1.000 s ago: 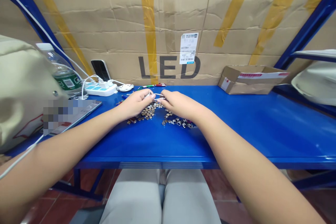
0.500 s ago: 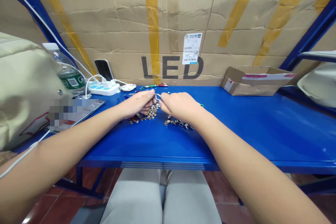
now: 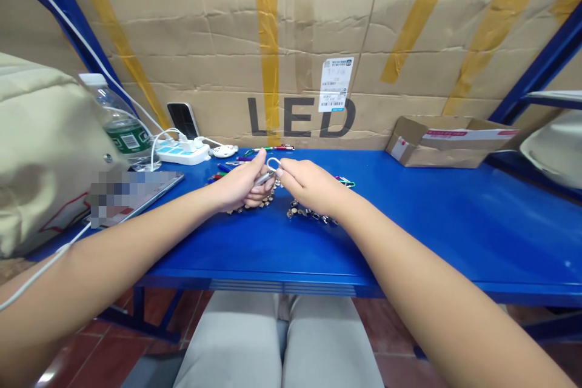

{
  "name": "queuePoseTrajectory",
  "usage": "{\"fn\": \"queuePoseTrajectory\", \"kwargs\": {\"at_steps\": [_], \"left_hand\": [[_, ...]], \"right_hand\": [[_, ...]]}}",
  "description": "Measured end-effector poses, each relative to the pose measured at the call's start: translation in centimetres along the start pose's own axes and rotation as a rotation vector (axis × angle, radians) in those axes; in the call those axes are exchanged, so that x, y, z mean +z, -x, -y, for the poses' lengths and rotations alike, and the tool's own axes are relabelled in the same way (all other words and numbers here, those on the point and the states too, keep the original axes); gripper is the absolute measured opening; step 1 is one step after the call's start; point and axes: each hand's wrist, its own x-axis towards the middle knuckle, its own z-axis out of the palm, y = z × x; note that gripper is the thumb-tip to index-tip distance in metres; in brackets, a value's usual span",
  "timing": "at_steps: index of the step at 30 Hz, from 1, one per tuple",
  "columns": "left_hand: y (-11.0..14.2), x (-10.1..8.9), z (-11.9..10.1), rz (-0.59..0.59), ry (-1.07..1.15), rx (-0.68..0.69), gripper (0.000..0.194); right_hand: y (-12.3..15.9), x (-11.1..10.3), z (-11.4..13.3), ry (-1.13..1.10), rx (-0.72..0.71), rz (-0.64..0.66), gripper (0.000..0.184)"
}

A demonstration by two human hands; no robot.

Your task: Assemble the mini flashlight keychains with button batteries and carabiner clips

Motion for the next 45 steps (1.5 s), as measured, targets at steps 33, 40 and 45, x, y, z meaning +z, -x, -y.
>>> {"fn": "queuePoseTrajectory", "kwargs": {"at_steps": [33, 40, 45], "left_hand": [[-1.5, -4.4, -0.7, -0.307, 0.242, 0.056, 0.04], [-2.8, -6.6, -0.2, -0.306, 0.08, 0.2, 0.074], [-3.1, -8.4, 0.6, -0.428, -0.169, 0.206, 0.068]], "right_hand": [[-0.5, -0.3, -2.7, -0.275, 0.387, 0.027, 0.017], [-0.5, -0.2, -2.2, -0.299, 0.392, 0.071, 0.012], [-0.4, -0.1, -2.7, -0.315, 0.369, 0.097, 0.015]]}}
